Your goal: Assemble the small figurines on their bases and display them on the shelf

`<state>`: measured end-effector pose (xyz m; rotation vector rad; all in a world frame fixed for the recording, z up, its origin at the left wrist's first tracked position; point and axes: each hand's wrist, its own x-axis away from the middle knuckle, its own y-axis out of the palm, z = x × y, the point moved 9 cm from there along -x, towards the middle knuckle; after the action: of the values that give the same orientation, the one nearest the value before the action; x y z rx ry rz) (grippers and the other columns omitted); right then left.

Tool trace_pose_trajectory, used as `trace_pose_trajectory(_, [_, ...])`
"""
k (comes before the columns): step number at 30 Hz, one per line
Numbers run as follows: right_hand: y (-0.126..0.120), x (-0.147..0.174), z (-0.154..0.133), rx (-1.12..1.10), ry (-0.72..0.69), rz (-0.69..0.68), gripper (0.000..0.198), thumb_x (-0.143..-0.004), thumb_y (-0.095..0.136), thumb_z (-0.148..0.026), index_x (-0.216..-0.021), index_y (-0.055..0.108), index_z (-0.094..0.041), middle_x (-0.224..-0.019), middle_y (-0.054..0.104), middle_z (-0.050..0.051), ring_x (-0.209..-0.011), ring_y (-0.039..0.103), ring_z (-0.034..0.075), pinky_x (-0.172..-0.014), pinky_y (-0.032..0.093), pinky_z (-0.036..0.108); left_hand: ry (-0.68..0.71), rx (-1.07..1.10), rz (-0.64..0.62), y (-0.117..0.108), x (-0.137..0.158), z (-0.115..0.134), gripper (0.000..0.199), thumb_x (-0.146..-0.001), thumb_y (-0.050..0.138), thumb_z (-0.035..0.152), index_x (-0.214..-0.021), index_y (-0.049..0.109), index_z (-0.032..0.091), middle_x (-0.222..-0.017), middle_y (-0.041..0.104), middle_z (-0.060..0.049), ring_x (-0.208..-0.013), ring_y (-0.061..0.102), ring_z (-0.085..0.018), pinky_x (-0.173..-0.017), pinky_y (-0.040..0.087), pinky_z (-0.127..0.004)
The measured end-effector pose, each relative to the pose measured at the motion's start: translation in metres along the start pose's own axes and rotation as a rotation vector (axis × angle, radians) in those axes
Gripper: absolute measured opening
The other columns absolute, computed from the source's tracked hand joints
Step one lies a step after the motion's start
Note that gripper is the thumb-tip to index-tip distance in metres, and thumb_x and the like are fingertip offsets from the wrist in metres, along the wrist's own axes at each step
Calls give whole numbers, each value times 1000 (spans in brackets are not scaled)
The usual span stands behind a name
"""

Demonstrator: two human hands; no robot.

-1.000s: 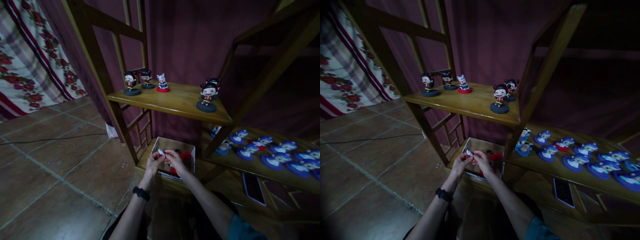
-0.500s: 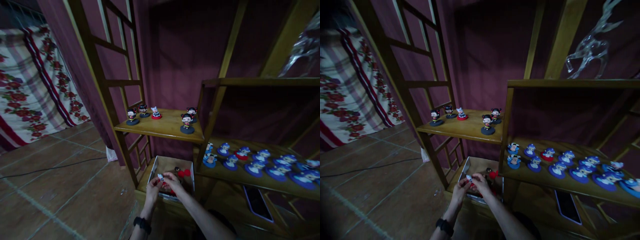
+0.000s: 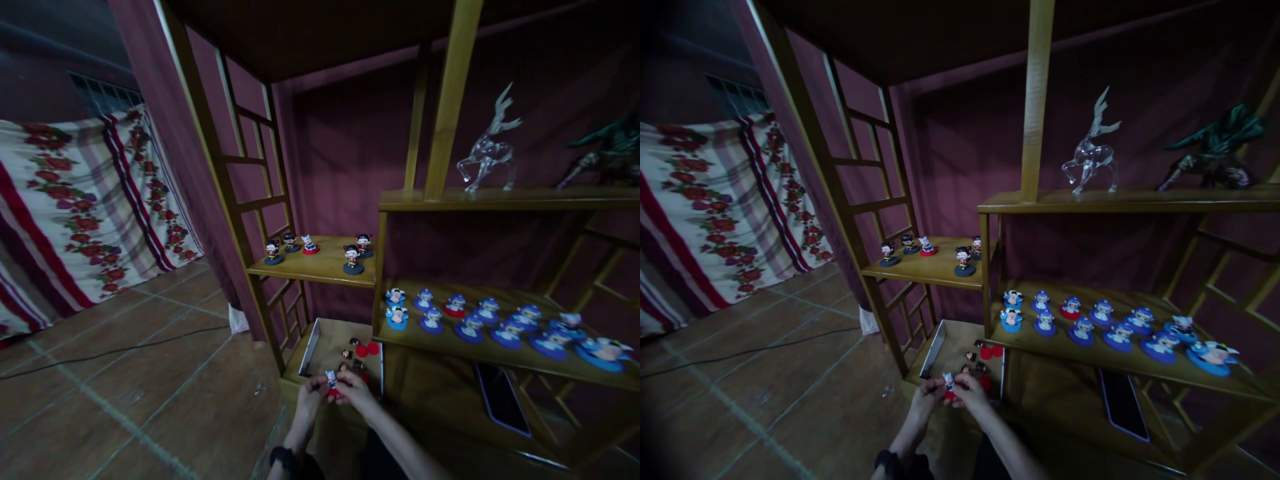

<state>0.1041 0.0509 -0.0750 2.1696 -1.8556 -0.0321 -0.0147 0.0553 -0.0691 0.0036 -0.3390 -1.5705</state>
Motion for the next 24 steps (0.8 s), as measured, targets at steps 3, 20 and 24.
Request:
trace_pose_trajectory(3, [0, 16, 3, -30, 3, -12, 45, -56, 69, -54, -83, 61, -19, -79, 66, 2, -63, 66, 17, -59, 50, 29, -21, 11, -4, 1, 16, -5, 42, -40, 82, 41, -66, 66, 12, -58, 62, -4, -46, 53, -12, -50, 43, -26])
trace_pose_trajectory(20, [0, 43, -13, 45, -10, 42, 33, -60, 68, -41, -83, 63, -18, -73, 64, -2, -53, 55, 8, -49, 45, 21, -35, 230, 73, 13, 66, 3, 29, -51, 81, 18, -77, 68, 11, -75, 69, -7, -59, 61, -11, -58, 47, -21])
trace_pose_trajectory(24, [-8, 45, -14, -25, -34, 66, 34, -57, 71, -41, -79, 63, -17, -77, 65, 1, -64, 61, 12, -54, 48, 22, -56, 248, 72, 22, 65, 0, 22, -56, 77, 12, -76, 68, 10, -73, 68, -7, -58, 61, -11, -58, 47, -21])
